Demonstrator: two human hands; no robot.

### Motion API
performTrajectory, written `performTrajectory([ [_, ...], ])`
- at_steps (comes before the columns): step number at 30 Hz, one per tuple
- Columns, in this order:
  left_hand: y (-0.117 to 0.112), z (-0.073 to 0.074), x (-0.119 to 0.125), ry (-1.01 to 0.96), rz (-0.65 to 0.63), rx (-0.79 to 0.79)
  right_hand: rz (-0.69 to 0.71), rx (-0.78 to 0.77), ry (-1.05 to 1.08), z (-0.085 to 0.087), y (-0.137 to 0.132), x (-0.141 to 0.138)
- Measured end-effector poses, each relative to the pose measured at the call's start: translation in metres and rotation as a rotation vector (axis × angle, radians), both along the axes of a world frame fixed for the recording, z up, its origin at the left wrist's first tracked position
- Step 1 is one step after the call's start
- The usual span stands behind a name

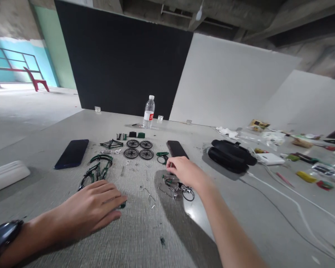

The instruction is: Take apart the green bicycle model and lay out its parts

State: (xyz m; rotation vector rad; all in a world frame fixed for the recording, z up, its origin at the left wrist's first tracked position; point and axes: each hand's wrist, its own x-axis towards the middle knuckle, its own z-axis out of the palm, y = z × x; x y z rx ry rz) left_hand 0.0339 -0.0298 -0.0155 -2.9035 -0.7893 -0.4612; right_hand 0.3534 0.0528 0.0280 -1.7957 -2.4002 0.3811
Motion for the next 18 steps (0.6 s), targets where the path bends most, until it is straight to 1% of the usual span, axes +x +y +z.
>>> performTrajectory([
  [3,-0.001,0.000,0.000,-0.010,0.001,0.005,0.030,-0.018,0.021,0.001,-0.001,-0.001],
  [6,-0.002,0.001,0.000,-0.016,-0.006,0.025,-0.019,0.001,0.005,0.005,-0.002,0.001],
  [8,-0.002,0.001,0.000,-0.019,-0.009,0.038,-0.031,0.013,0.003,0.004,0.000,0.002],
  [14,-0.002,-0.001,0.001,0.008,-0.015,0.058,0.057,0.018,0.014,-0.014,0.008,-0.001],
  [16,-0.002,-0.001,0.001,0.009,-0.017,0.071,0.073,0.029,0.011,-0.016,0.007,-0.004],
  [18,-0.002,-0.001,0.001,0.007,-0.015,0.072,0.094,0.054,0.024,-0.015,0.005,-0.007],
])
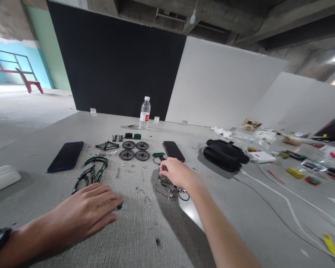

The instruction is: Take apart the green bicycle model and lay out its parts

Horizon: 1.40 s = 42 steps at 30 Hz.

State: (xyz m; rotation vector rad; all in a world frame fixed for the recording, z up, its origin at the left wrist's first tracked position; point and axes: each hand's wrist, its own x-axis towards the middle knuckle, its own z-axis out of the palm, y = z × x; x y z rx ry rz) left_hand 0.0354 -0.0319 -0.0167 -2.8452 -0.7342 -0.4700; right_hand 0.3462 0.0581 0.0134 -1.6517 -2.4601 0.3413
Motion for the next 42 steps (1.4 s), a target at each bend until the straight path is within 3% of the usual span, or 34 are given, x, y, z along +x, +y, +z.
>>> performTrajectory([
  [7,0.000,0.001,-0.001,0.011,0.004,-0.013,-0.098,0.179,0.139,0.011,-0.006,-0.018],
  [13,0.000,0.002,0.001,-0.025,0.006,-0.022,-0.074,0.071,0.341,0.003,-0.012,-0.043],
  [18,-0.001,0.004,0.001,0.030,0.029,-0.037,-0.080,0.010,0.237,-0.005,-0.013,-0.049],
  [26,-0.001,0.002,0.000,0.044,0.027,-0.018,-0.038,-0.060,0.155,0.002,-0.006,-0.019],
  [33,0.000,0.001,0.001,0.055,0.033,-0.042,0.006,-0.008,0.126,-0.011,-0.006,-0.030],
  [38,-0.001,0.001,0.001,0.071,0.029,-0.050,-0.026,-0.083,0.135,-0.009,-0.007,-0.031],
  [42,0.000,0.001,0.001,0.065,0.033,-0.042,-0.042,-0.031,0.128,-0.009,-0.006,-0.031],
])
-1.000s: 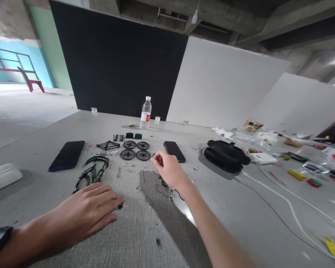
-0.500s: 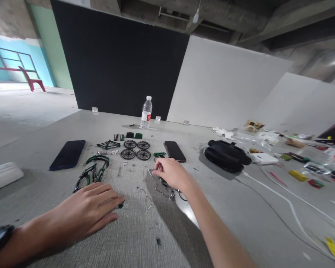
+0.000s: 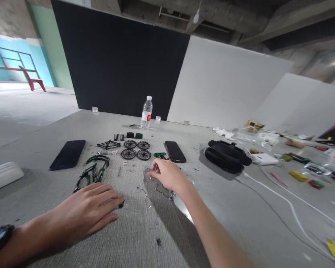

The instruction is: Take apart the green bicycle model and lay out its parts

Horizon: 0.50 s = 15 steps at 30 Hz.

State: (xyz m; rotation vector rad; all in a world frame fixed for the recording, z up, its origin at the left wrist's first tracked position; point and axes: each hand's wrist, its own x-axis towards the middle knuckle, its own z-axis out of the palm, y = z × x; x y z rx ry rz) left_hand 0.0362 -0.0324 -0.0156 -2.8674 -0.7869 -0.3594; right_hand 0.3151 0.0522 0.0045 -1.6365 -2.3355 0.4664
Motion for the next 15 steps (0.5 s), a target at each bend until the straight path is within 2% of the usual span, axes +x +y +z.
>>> performTrajectory([
  [15,0.000,-0.002,0.000,0.001,0.006,0.002,-0.013,0.043,-0.012,-0.005,-0.002,-0.015],
])
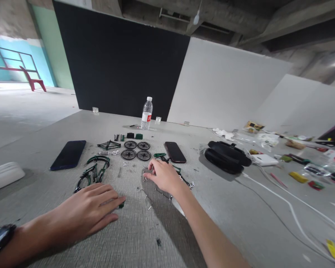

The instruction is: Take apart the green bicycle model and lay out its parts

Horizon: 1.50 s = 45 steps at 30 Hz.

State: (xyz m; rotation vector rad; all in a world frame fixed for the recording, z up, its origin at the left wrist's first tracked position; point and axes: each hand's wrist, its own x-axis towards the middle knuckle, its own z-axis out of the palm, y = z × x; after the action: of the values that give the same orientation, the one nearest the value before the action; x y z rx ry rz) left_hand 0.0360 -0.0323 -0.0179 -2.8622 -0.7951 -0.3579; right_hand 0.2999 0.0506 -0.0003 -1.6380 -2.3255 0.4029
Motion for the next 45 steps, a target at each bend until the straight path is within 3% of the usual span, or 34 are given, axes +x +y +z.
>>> performTrajectory([
  [14,-0.001,0.000,0.000,0.016,-0.002,0.006,0.018,0.028,0.011,-0.001,-0.001,-0.006],
  [24,0.000,-0.003,-0.001,-0.026,-0.011,0.037,-0.042,0.026,-0.010,-0.010,0.000,-0.002],
  [30,0.000,-0.001,-0.001,-0.027,-0.015,0.046,-0.047,0.067,-0.016,0.010,-0.004,0.000],
  [35,0.000,0.000,0.000,-0.025,-0.023,0.069,-0.107,0.111,-0.034,0.031,0.001,0.031],
  [40,0.000,-0.001,0.000,-0.033,-0.029,0.071,-0.121,0.073,-0.124,0.028,0.008,0.054],
  [45,0.000,-0.001,0.001,0.018,-0.031,0.082,-0.118,0.074,-0.172,0.018,0.008,0.045],
])
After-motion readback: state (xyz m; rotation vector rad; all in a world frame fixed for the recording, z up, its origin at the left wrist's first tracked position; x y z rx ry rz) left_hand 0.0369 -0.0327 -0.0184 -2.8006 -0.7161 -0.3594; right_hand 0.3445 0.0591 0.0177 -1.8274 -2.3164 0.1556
